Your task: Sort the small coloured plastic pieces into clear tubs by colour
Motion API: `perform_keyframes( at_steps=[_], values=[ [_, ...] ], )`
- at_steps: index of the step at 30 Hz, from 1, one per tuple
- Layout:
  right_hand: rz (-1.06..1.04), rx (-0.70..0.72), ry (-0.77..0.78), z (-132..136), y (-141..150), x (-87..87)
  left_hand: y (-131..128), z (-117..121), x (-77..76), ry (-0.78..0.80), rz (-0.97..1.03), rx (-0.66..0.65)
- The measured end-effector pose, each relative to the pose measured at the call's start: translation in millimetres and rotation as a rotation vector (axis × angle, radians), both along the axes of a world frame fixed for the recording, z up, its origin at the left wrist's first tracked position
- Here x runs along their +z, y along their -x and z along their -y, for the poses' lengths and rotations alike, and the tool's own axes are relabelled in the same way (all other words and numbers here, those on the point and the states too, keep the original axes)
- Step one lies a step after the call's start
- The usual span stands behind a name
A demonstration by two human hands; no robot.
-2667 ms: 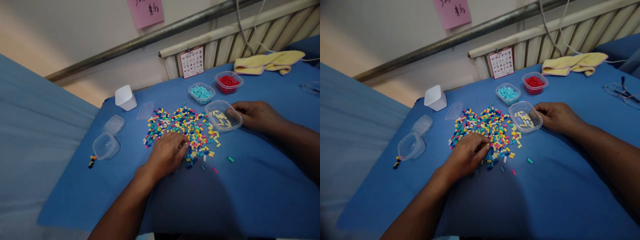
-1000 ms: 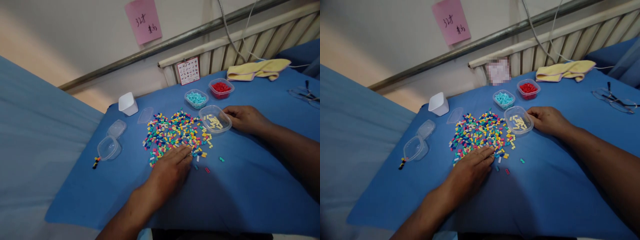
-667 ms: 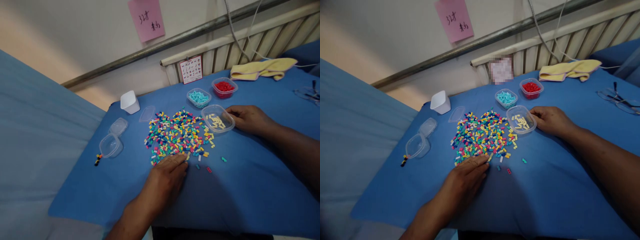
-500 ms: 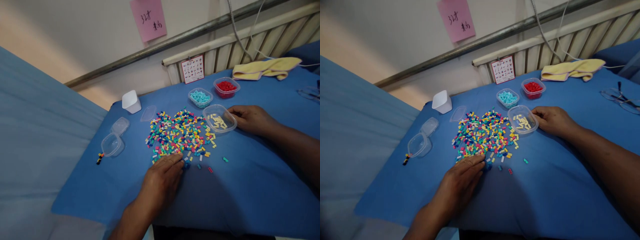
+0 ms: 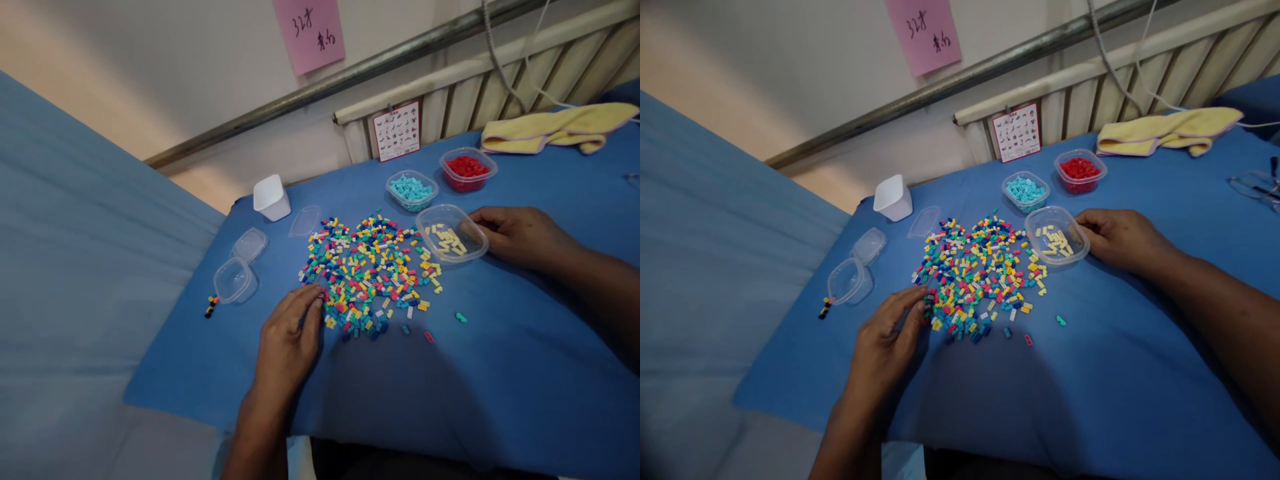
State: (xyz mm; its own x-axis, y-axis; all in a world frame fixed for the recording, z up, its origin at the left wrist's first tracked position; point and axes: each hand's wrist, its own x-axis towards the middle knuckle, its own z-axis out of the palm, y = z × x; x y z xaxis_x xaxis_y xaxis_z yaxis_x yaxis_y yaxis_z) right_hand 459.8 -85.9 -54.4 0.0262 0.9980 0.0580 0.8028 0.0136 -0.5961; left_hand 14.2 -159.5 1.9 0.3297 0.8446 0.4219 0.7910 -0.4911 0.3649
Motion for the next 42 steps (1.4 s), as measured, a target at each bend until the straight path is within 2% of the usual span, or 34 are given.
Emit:
perform_keyframes(
  at_steps=[7, 11, 16, 21, 23, 27, 32, 36, 42],
  values=[
    [0.008, -0.026, 0.007, 1, 0, -0.6, 4, -2, -28.8, 0.005, -0.016, 0.02],
    [0.002, -0.036, 0.029, 1, 2, 2.9, 3, -4, -33.5, -0.019, -0.032, 0.013],
    [0.007, -0.04, 0.032, 3, 4, 5.7, -3, 2, -30.3, -0.034, -0.048, -0.021],
    [0.05, -0.03, 0.025, 4, 3, 5.7, -15, 7, -27.8, 0.084, -0.275, -0.269],
    [0.041, -0.027, 0.022, 3, 3, 5.2, -19, 8, -27.1, 0.134, -0.316, -0.307],
    [0.034, -0.007, 0.007, 3, 3, 3.7, -29, 13, -22.9, 0.046, -0.273, -0.275],
    [0.042, -0.004, -0.007, 3, 2, 3.7, -59, 14, -15.7, -0.002, -0.218, -0.268],
    [0.055, 0.022, -0.011, 3, 1, 2.4, -82, 5, -11.8, 0.045, -0.376, -0.25],
    [0.092, 0.018, -0.028, 0, -3, -2.4, -97, -11, 2.5, 0.136, -0.552, -0.267]
  ],
)
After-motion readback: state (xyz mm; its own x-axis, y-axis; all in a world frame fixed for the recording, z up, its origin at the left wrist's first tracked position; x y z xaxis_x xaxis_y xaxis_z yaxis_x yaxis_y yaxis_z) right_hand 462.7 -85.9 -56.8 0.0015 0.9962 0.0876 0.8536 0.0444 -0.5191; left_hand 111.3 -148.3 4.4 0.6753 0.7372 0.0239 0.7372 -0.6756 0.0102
